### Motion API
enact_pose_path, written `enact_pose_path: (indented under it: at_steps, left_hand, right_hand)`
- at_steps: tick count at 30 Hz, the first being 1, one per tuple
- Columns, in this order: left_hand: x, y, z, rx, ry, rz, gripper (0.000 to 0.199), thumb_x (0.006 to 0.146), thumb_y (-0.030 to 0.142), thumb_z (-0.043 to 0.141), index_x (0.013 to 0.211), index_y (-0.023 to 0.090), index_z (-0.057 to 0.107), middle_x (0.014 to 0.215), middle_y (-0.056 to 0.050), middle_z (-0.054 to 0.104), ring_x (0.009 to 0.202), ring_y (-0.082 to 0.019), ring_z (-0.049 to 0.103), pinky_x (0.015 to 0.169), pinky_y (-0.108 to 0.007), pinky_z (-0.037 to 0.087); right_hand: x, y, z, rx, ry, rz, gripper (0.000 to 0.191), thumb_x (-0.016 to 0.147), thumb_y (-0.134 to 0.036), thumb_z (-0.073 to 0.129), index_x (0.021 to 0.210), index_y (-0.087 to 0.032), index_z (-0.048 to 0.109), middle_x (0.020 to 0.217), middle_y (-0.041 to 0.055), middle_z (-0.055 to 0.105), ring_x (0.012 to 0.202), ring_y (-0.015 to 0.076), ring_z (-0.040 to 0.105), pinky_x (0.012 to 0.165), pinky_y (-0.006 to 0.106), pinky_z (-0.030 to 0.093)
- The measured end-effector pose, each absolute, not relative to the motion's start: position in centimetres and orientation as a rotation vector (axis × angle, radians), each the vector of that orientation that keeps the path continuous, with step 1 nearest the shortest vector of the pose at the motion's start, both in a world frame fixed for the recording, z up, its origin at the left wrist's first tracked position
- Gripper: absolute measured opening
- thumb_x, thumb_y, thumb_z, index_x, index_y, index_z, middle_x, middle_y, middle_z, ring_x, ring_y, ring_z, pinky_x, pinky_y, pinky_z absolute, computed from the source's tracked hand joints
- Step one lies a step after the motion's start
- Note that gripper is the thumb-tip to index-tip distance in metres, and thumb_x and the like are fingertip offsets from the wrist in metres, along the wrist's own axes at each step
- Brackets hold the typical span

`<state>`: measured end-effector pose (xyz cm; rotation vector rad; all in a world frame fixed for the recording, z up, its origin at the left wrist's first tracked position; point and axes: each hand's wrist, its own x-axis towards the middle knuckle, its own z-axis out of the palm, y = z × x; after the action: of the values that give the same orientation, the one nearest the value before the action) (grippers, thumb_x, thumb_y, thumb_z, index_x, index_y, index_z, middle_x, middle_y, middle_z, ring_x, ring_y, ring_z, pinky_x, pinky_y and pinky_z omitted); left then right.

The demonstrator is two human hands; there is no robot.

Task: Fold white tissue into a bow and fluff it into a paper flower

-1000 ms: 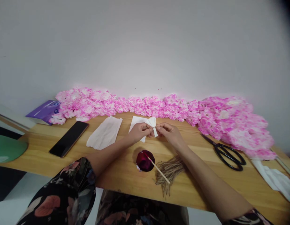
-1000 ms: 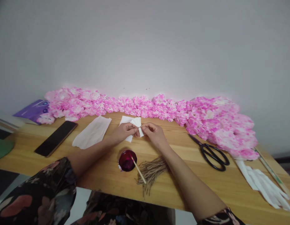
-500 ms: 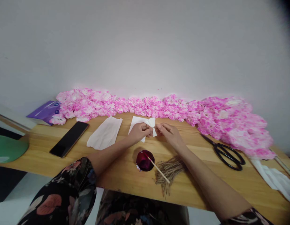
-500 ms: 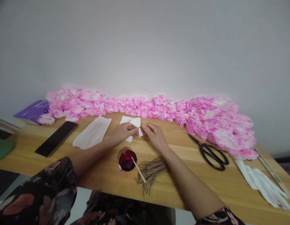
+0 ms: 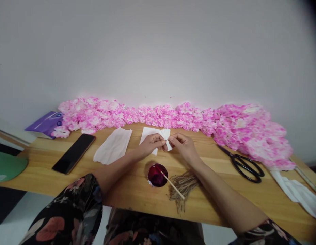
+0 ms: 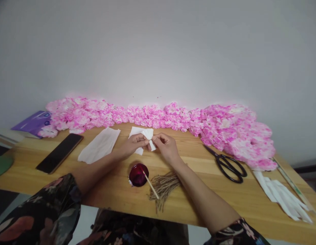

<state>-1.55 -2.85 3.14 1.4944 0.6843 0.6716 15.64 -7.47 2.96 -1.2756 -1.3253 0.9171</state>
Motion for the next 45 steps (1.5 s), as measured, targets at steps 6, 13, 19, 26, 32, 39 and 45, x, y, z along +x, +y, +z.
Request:
enact_pose_path:
  at_steps: [6, 13, 19, 26, 32, 39, 45]
  left_hand:
    - [-1.1, -2.7, 2.8, 1.466, 0.622, 0.681, 0.029, 0.081, 0.042, 0.063, 0.077, 0.013, 0.059, 0.073, -0.005, 0.069, 0.072, -0.014, 0.062, 0.074, -0.027, 0.043]
    - [-0.3, -2.3, 2.2, 1.415, 0.7, 0.771, 0.035, 0.076, 0.048, 0.066, 0.075, 0.012, 0.063, 0.072, -0.006, 0.068, 0.066, -0.012, 0.059, 0.065, -0.024, 0.042]
    - [-0.4, -2.4, 2.4, 1.39, 0.815, 0.881, 0.031, 0.072, 0.044, 0.069, 0.073, 0.013, 0.065, 0.07, -0.002, 0.063, 0.067, -0.011, 0.053, 0.066, -0.024, 0.041]
    - [-0.3, -2.3, 2.1, 1.426, 0.777, 0.991, 0.032, 0.072, 0.037, 0.07, 0.092, 0.015, 0.06, 0.085, -0.002, 0.061, 0.076, -0.012, 0.054, 0.073, -0.024, 0.043]
    - [-0.3, -2.2, 2.6, 1.695, 0.927, 0.896, 0.018, 0.077, 0.03, 0.064, 0.079, 0.014, 0.056, 0.077, 0.0, 0.058, 0.07, -0.011, 0.053, 0.067, -0.023, 0.042]
    - [-1.2, -1.7, 3.2, 2.45, 1.086, 0.57, 0.013, 0.08, 0.024, 0.058, 0.088, 0.018, 0.067, 0.083, -0.002, 0.068, 0.079, -0.018, 0.059, 0.075, -0.031, 0.04]
    - [-0.9, -1.8, 2.1, 2.696, 0.911, 0.411, 0.024, 0.087, 0.035, 0.056, 0.103, 0.021, 0.069, 0.101, -0.006, 0.068, 0.096, -0.023, 0.059, 0.084, -0.035, 0.04]
  right_hand:
    - [15.6, -7.2, 2.6, -1.237, -1.216, 1.026, 0.032, 0.078, -0.047, 0.063, 0.065, -0.019, 0.056, 0.057, -0.0018, 0.054, 0.055, 0.0126, 0.047, 0.056, 0.026, 0.039]
    - [17.3, -6.8, 3.1, -1.283, -1.55, 0.857, 0.028, 0.085, -0.046, 0.057, 0.084, -0.02, 0.065, 0.079, 0.0027, 0.067, 0.074, 0.0177, 0.06, 0.07, 0.03, 0.046]
    - [16.8, -7.4, 3.0, -1.379, -1.725, 0.582, 0.027, 0.081, -0.033, 0.063, 0.105, -0.023, 0.066, 0.104, 0.0063, 0.07, 0.091, 0.0217, 0.064, 0.082, 0.035, 0.048]
    - [16.6, -6.6, 1.3, -1.276, -1.298, 1.105, 0.027, 0.074, -0.04, 0.068, 0.09, -0.018, 0.062, 0.077, 0.0022, 0.069, 0.066, 0.0155, 0.061, 0.065, 0.029, 0.047]
    - [16.2, -6.7, 1.2, -1.237, -1.359, 1.194, 0.029, 0.073, -0.038, 0.069, 0.093, -0.018, 0.061, 0.084, 0.005, 0.071, 0.077, 0.0185, 0.066, 0.073, 0.032, 0.05]
    - [18.9, -7.3, 4.7, -1.373, -1.653, 0.32, 0.028, 0.09, -0.03, 0.048, 0.114, -0.023, 0.062, 0.115, 0.0072, 0.066, 0.102, 0.0226, 0.063, 0.09, 0.039, 0.047]
    - [19.3, -6.6, 3.0, -1.293, -1.965, 0.268, 0.027, 0.093, -0.025, 0.043, 0.108, -0.023, 0.065, 0.108, 0.0066, 0.069, 0.103, 0.0225, 0.062, 0.091, 0.038, 0.047]
